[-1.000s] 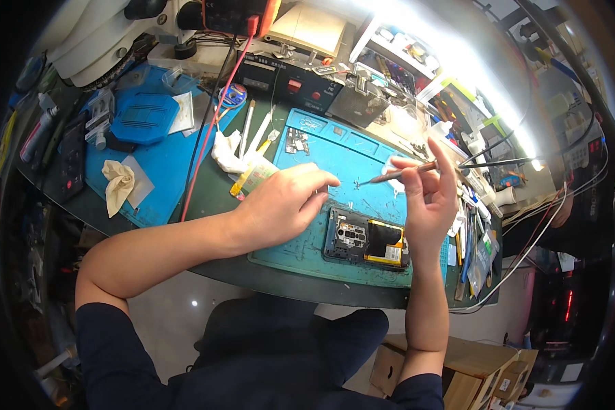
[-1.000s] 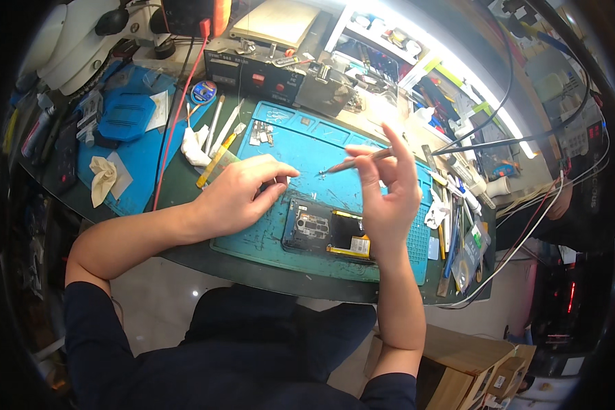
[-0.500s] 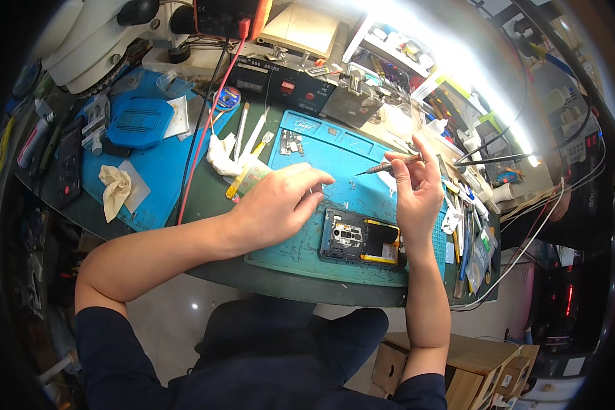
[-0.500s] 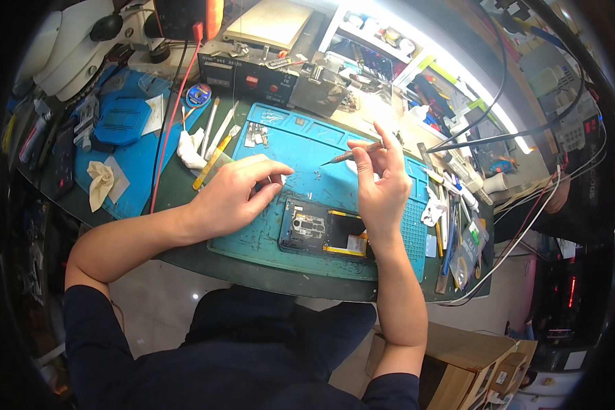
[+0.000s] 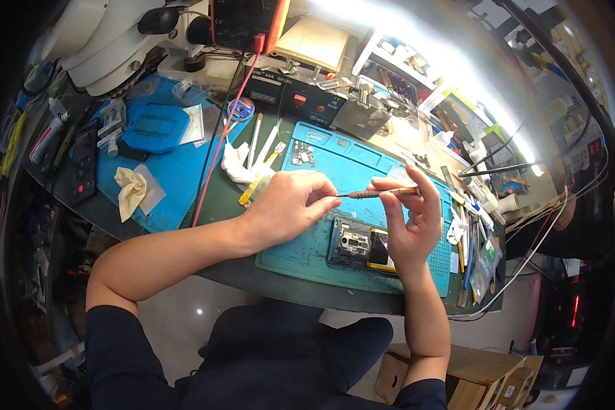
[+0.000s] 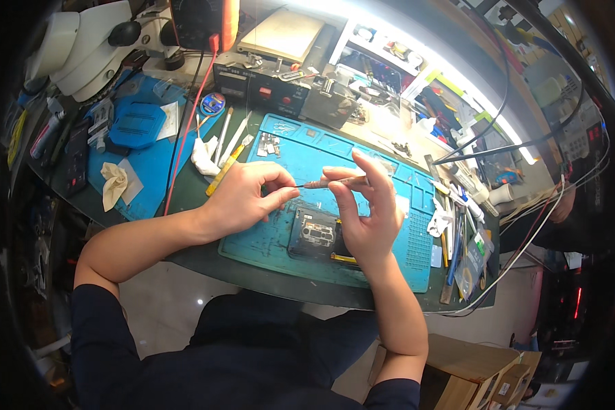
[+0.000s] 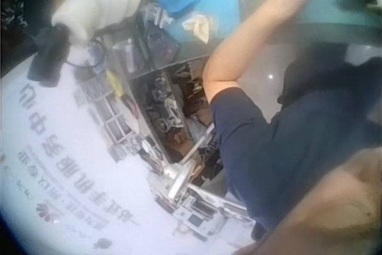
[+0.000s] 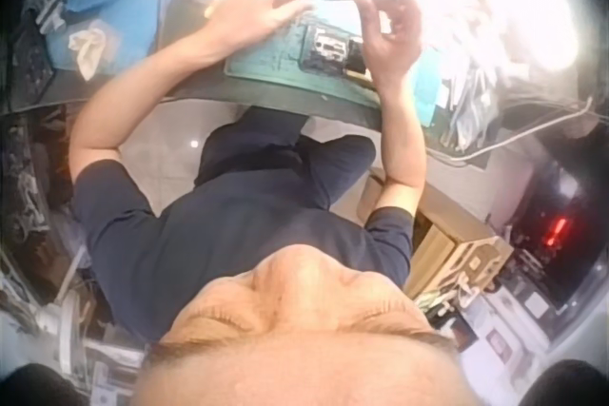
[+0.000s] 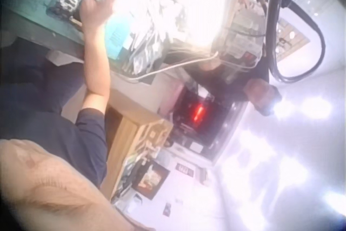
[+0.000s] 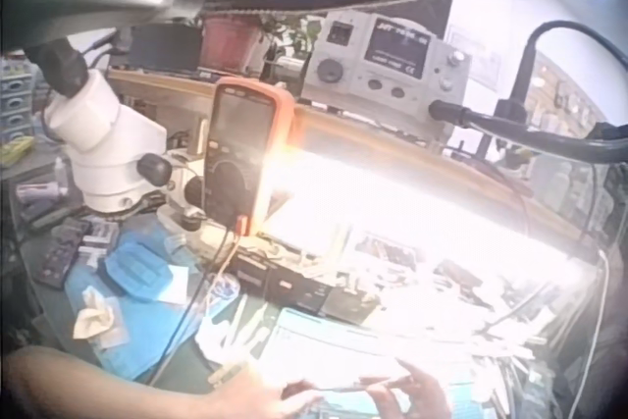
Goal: The person works on a disassembled smartphone placed on a blue mat. They use tweezers to remove small components from the motherboard, then apply a white adhesive from a tube to specific areas of the board. The person briefly picks up and sets down a black smartphone case before continuing the repair.
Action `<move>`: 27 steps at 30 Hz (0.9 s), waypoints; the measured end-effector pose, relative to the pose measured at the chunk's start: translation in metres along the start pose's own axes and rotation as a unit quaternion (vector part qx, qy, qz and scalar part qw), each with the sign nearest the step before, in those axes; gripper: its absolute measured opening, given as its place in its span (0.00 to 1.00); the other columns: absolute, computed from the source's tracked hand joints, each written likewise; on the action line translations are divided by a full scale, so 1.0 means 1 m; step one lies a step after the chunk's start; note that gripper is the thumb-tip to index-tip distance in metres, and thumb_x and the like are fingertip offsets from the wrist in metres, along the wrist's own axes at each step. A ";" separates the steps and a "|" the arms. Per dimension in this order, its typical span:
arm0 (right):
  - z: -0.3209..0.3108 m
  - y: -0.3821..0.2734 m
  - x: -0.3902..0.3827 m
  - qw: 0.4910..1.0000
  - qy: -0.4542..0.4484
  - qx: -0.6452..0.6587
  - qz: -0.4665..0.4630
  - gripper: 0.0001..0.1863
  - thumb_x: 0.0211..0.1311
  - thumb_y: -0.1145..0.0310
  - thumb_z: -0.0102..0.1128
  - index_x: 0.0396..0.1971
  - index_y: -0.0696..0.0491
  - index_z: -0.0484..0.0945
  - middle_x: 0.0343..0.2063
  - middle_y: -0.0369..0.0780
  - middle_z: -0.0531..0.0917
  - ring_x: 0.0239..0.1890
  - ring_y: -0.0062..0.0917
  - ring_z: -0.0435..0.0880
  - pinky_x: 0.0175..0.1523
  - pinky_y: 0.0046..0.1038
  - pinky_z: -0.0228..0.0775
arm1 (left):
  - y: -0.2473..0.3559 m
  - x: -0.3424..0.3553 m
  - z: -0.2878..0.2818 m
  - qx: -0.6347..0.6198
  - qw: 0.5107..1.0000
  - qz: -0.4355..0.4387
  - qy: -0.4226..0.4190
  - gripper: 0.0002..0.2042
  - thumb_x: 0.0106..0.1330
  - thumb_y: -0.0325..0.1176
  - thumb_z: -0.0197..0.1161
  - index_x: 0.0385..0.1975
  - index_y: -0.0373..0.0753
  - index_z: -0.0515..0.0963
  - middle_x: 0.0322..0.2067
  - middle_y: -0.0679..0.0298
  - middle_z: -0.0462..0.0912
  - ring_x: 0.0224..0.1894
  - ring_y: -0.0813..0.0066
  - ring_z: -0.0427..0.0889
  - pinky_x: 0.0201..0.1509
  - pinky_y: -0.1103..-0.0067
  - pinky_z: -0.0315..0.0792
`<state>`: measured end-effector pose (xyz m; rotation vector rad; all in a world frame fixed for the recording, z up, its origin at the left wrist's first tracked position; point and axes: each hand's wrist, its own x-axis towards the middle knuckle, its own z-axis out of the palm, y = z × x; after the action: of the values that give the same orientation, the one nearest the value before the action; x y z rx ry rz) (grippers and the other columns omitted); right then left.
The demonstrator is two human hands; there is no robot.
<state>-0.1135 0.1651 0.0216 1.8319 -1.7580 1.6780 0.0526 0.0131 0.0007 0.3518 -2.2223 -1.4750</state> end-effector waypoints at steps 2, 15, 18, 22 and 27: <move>-0.001 0.000 0.000 1.000 -0.006 0.004 0.007 0.25 0.70 0.79 0.63 0.64 0.61 0.69 0.40 0.47 0.90 0.41 0.27 0.91 0.47 0.26 0.82 | 0.001 0.000 0.000 -0.009 1.000 -0.017 -0.004 0.07 0.69 0.30 0.70 0.40 0.33 0.85 0.32 0.63 0.85 0.27 0.83 0.83 0.23 0.83 0.79; -0.003 -0.014 0.002 0.977 0.030 0.108 0.179 0.23 0.74 0.74 0.61 0.64 0.60 0.66 0.40 0.47 0.89 0.44 0.27 0.90 0.51 0.27 0.81 | 0.005 -0.001 -0.001 -0.074 0.996 -0.045 -0.014 0.07 0.68 0.29 0.71 0.42 0.34 0.87 0.33 0.64 0.86 0.31 0.84 0.84 0.26 0.85 0.80; -0.003 -0.015 -0.001 0.989 0.033 0.052 0.138 0.24 0.73 0.75 0.61 0.65 0.61 0.66 0.38 0.46 0.89 0.41 0.25 0.90 0.48 0.25 0.81 | 0.011 -0.002 0.001 -0.049 0.999 0.005 -0.019 0.11 0.67 0.29 0.71 0.47 0.36 0.86 0.39 0.63 0.85 0.38 0.82 0.83 0.31 0.84 0.80; -0.017 -0.017 -0.006 0.999 -0.034 0.037 0.021 0.25 0.73 0.77 0.60 0.66 0.65 0.66 0.32 0.44 0.88 0.34 0.24 0.89 0.43 0.24 0.80 | 0.014 -0.007 -0.007 0.013 0.992 0.075 -0.105 0.16 0.66 0.27 0.71 0.54 0.38 0.83 0.46 0.61 0.81 0.47 0.74 0.79 0.42 0.79 0.78; -0.024 -0.031 -0.008 0.987 -0.143 0.003 -0.069 0.24 0.58 0.83 0.65 0.57 0.66 0.77 0.29 0.42 0.87 0.27 0.28 0.88 0.34 0.27 0.79 | 0.003 -0.017 -0.001 -0.019 0.966 0.189 -0.173 0.16 0.58 0.16 0.61 0.45 0.38 0.86 0.39 0.61 0.82 0.46 0.62 0.81 0.51 0.71 0.74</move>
<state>-0.1025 0.1965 0.0431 2.2348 -1.6736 1.4319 0.0675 0.0213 0.0001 -0.3557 -2.3480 -1.4445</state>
